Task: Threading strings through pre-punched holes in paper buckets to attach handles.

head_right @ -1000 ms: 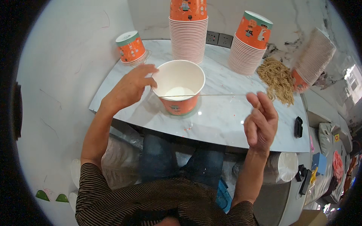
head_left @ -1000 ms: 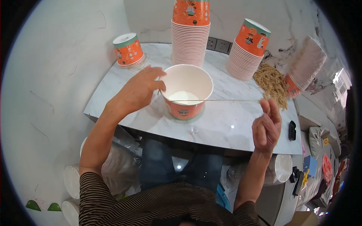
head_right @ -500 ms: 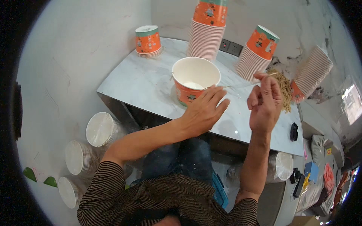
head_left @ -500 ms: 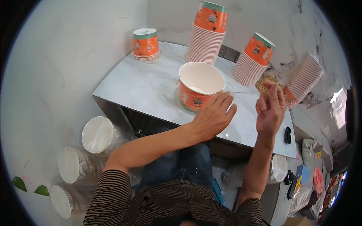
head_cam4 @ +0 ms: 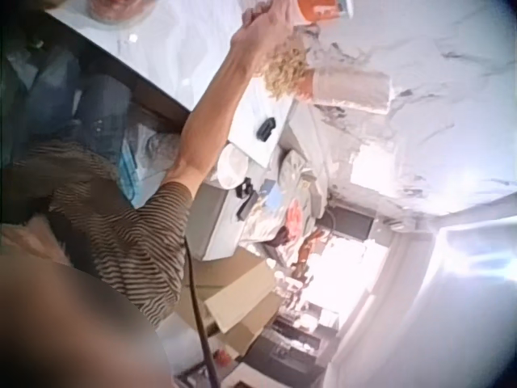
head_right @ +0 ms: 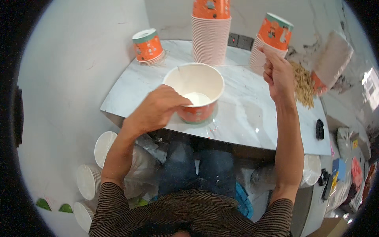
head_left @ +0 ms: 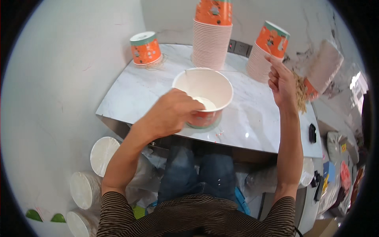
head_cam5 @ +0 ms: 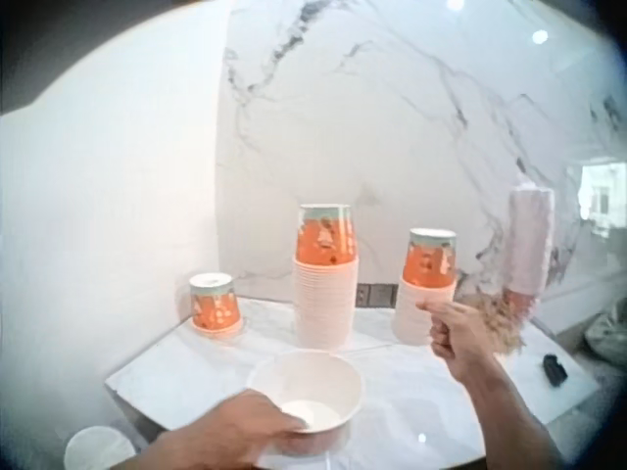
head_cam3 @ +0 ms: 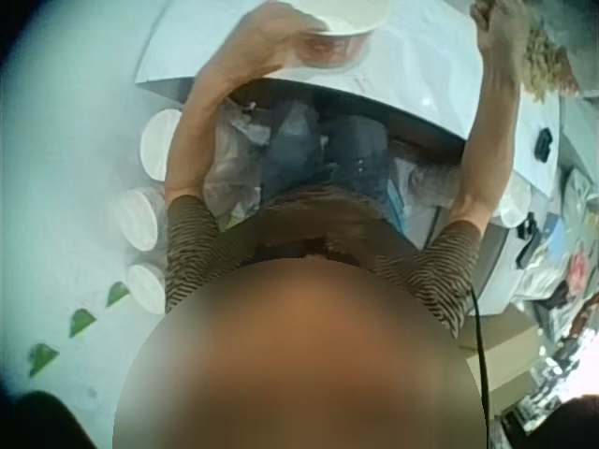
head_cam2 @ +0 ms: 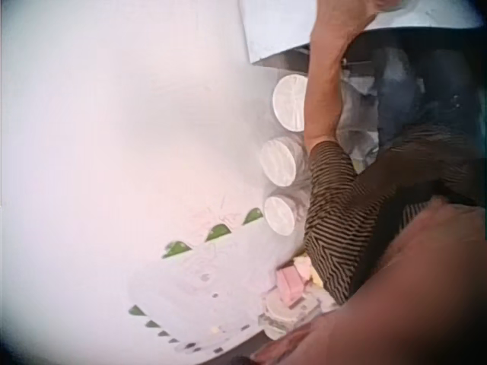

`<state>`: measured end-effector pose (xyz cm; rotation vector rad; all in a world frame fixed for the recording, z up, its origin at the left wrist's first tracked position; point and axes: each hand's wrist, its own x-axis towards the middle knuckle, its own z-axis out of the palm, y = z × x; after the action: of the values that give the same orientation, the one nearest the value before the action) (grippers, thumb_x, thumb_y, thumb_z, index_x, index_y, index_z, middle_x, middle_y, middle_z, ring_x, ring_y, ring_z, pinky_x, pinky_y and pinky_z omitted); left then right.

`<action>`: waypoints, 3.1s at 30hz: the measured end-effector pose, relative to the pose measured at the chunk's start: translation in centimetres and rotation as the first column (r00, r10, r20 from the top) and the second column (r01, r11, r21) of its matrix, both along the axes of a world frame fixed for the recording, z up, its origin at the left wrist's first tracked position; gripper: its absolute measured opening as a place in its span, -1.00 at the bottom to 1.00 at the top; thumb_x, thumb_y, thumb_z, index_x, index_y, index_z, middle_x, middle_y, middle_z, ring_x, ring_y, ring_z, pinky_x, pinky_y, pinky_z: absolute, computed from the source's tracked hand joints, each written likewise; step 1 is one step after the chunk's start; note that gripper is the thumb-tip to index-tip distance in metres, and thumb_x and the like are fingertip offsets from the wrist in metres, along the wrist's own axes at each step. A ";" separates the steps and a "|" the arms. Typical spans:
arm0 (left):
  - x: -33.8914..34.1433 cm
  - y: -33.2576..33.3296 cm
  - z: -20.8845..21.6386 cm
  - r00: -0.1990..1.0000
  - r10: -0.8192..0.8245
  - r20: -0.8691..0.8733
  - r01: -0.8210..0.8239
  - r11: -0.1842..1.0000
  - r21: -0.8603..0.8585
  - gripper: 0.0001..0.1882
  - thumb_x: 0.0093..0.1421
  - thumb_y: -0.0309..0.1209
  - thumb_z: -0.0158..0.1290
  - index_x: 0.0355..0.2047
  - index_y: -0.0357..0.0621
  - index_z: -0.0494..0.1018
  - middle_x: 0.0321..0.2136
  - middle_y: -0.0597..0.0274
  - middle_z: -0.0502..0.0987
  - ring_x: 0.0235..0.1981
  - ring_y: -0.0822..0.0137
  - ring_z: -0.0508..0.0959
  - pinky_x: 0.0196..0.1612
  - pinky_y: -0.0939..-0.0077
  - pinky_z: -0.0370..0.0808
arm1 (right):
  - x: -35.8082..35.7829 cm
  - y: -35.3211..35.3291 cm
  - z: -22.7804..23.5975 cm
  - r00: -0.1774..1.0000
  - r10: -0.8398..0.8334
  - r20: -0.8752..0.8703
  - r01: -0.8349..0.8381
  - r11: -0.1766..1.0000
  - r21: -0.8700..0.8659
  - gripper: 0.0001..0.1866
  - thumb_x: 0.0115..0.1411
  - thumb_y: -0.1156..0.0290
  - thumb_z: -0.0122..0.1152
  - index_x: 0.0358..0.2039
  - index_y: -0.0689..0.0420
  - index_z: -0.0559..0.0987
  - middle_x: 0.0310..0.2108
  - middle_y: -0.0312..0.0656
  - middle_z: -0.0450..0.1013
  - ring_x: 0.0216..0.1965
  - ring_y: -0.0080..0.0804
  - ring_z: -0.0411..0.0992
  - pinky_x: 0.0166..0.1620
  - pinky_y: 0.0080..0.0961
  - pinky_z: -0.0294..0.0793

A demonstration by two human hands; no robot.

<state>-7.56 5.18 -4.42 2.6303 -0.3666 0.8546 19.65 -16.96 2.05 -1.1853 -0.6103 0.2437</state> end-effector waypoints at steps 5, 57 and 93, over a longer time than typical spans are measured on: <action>-0.1 0.9 1.6 0.993 0.064 -0.097 -0.062 0.998 0.029 -0.70 0.09 -0.54 0.30 -0.12 -0.14 0.63 -0.19 0.09 0.67 -0.03 0.04 0.63 0.34 -0.05 0.38 | 1.2 0.9 -5.4 0.999 0.036 -0.010 -0.038 0.962 -0.271 -0.70 0.34 0.23 0.31 -0.11 0.20 0.74 -0.72 -0.61 0.07 -0.70 -0.78 -0.06 -0.60 -0.63 -0.11; 4.2 -5.1 1.6 0.946 0.230 -0.229 -0.285 0.926 -0.246 -0.67 0.37 -0.46 0.14 0.12 -0.18 0.50 -0.38 0.00 0.71 -0.31 0.09 0.75 -0.20 0.33 0.62 | -9.5 1.8 -11.3 0.668 -0.038 0.744 0.266 0.945 -0.191 -0.91 0.10 0.51 0.42 -0.33 0.13 0.73 -0.49 -0.18 0.62 -0.57 -0.30 0.57 -0.52 -0.43 0.47; 6.1 -4.4 3.8 0.959 -0.093 -0.266 -0.104 0.761 -0.640 -0.91 0.47 -0.48 -0.01 -0.18 -0.23 0.45 -0.42 0.35 0.55 -0.38 0.55 0.53 -0.26 0.62 0.51 | -8.1 2.5 -10.3 0.653 0.200 0.730 0.083 0.940 -0.332 -0.85 0.18 0.51 0.36 -0.21 0.12 0.67 -0.29 -0.15 0.56 -0.34 -0.13 0.57 -0.33 -0.27 0.55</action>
<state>-1.43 0.81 -0.61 2.0407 0.0287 0.4660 11.52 -14.46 -8.23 -1.6094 -1.4000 -0.1298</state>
